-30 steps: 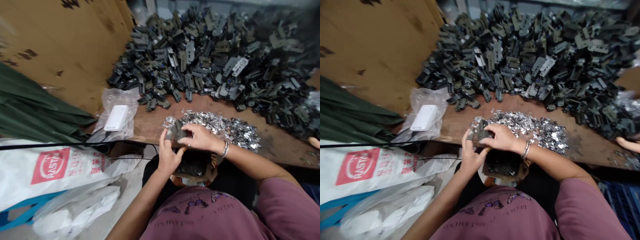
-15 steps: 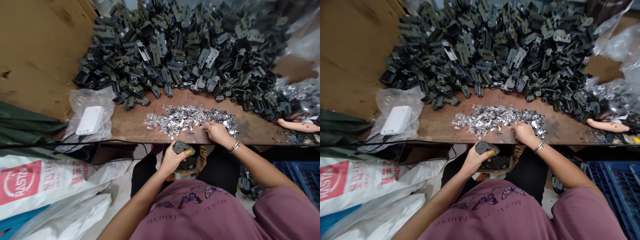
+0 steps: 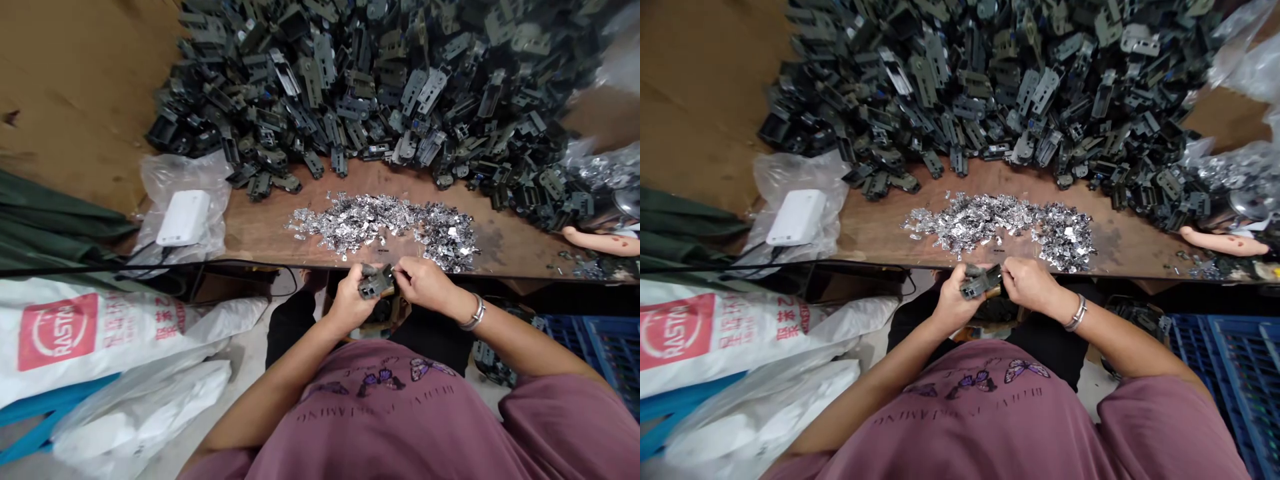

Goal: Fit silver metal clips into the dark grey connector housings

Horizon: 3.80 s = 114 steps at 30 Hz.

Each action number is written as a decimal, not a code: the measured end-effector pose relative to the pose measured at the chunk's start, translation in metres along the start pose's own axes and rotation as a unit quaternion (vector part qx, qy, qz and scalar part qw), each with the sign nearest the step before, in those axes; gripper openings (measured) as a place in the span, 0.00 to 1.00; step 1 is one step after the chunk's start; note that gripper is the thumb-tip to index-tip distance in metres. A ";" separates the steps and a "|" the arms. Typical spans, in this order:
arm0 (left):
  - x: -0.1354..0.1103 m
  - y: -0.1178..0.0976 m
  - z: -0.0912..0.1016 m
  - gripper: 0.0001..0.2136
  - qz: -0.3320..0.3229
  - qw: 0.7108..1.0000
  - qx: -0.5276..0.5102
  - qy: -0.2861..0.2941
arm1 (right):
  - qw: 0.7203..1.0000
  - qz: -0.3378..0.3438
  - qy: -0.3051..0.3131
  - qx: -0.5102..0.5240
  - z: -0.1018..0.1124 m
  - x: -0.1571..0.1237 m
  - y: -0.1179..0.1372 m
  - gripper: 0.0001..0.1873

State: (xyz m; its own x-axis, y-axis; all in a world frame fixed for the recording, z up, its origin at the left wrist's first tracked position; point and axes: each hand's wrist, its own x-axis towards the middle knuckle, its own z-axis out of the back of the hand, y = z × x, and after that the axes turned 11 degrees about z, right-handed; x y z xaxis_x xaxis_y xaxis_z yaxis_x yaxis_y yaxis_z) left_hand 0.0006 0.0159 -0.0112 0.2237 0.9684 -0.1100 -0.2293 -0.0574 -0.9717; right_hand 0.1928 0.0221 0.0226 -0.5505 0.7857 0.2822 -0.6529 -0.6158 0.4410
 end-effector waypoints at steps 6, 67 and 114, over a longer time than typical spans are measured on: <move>-0.005 0.001 0.006 0.18 0.007 0.999 0.026 0.037 | 0.999 0.022 0.007 0.041 0.003 -0.005 0.000 0.09; -0.010 -0.006 0.003 0.16 0.074 0.996 0.018 0.037 | 0.975 0.205 -0.049 -0.069 -0.004 -0.016 0.003 0.11; -0.023 0.017 0.004 0.17 0.003 0.997 -0.072 0.028 | 0.657 -0.307 -0.158 0.670 -0.047 -0.020 0.022 0.20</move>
State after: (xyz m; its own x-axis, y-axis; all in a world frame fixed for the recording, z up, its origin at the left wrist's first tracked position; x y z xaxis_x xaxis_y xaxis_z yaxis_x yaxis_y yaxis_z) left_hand -0.0119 -0.0063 -0.0240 0.2761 0.9532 -0.1235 -0.0932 -0.1013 -0.9905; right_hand 0.1649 -0.0100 -0.0135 -0.1238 0.9653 -0.2299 0.4603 0.2611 0.8485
